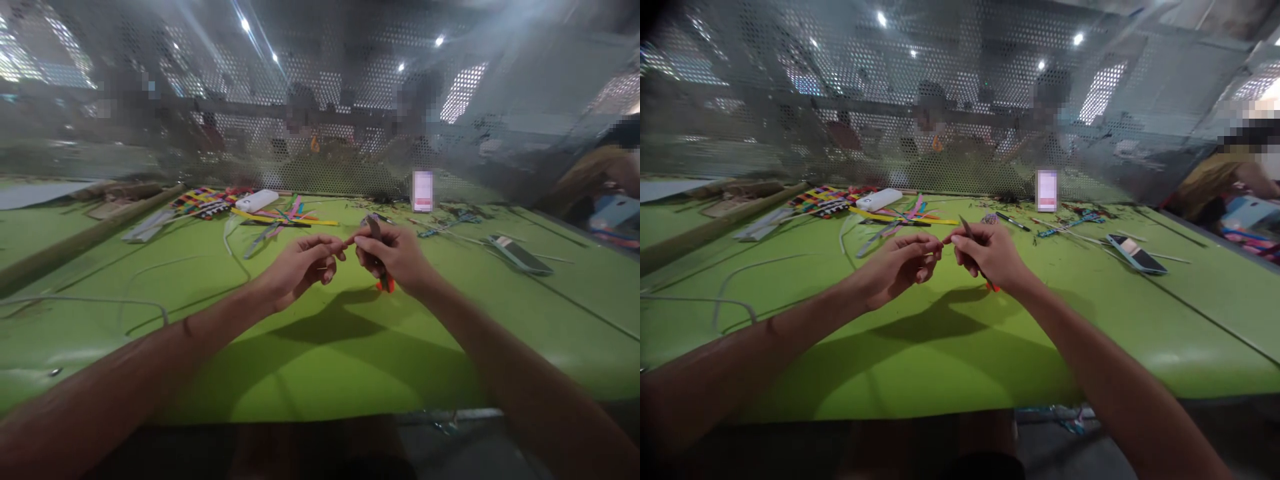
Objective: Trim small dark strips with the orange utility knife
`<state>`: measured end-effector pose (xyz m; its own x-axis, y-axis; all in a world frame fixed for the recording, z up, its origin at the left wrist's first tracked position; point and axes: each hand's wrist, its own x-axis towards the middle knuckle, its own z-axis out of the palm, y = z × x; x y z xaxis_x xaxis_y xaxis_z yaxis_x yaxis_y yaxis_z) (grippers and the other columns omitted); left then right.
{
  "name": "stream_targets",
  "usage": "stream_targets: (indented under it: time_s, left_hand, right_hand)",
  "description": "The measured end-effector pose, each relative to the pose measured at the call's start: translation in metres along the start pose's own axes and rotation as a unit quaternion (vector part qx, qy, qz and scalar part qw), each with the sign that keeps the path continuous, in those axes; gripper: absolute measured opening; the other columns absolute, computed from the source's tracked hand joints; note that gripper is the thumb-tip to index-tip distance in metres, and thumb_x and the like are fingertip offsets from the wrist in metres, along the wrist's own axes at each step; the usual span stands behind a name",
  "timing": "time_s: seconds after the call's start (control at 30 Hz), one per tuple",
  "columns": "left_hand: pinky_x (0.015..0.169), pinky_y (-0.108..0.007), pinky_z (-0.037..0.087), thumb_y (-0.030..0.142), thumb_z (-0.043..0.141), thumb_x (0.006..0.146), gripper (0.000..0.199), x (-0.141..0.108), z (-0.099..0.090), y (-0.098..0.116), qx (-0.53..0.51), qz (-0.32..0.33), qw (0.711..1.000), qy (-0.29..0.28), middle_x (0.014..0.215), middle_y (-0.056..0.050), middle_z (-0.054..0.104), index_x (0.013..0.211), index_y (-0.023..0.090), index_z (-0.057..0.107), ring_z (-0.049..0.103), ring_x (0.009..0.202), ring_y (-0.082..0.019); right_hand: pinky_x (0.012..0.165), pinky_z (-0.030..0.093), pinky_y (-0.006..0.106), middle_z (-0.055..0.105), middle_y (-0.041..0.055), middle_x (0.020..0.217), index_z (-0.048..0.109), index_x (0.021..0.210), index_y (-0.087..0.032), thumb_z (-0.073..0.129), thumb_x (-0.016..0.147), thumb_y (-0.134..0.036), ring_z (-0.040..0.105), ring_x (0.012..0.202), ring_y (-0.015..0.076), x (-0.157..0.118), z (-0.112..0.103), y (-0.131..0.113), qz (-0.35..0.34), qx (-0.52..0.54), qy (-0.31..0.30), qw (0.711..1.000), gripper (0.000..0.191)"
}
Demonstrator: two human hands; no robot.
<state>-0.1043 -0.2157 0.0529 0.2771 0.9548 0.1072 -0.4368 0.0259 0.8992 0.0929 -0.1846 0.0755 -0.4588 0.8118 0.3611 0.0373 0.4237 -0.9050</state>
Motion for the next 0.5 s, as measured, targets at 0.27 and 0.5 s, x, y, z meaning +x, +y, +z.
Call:
stream_targets:
  time_s: [0.27,0.5]
  left_hand:
    - [0.048,-0.021,0.040,0.021,0.071,0.087,0.009,-0.001,-0.001,0.003,-0.020,0.003,0.998,-0.060,0.048,0.004,0.048,0.084,0.012,0.072,0.050,0.046,-0.010]
    - [0.056,-0.022,0.048,0.023,0.076,0.083,0.022,0.004,-0.008,-0.001,0.047,-0.015,0.998,-0.040,0.070,0.001,0.064,0.102,0.014,0.068,0.061,0.058,-0.011]
  right_hand:
    - [0.038,0.024,0.022,0.045,-0.0068,0.048,0.060,0.066,-0.019,0.080,0.083,-0.045,0.035,0.040,0.0061,0.001,-0.001,-0.002,0.033,0.021,0.012,0.999,0.037]
    - [0.044,0.042,0.024,0.060,-0.0034,0.062,0.066,0.084,-0.018,0.087,0.076,-0.036,0.051,0.046,0.0093,0.009,-0.006,0.012,0.035,-0.013,0.084,0.996,0.028]
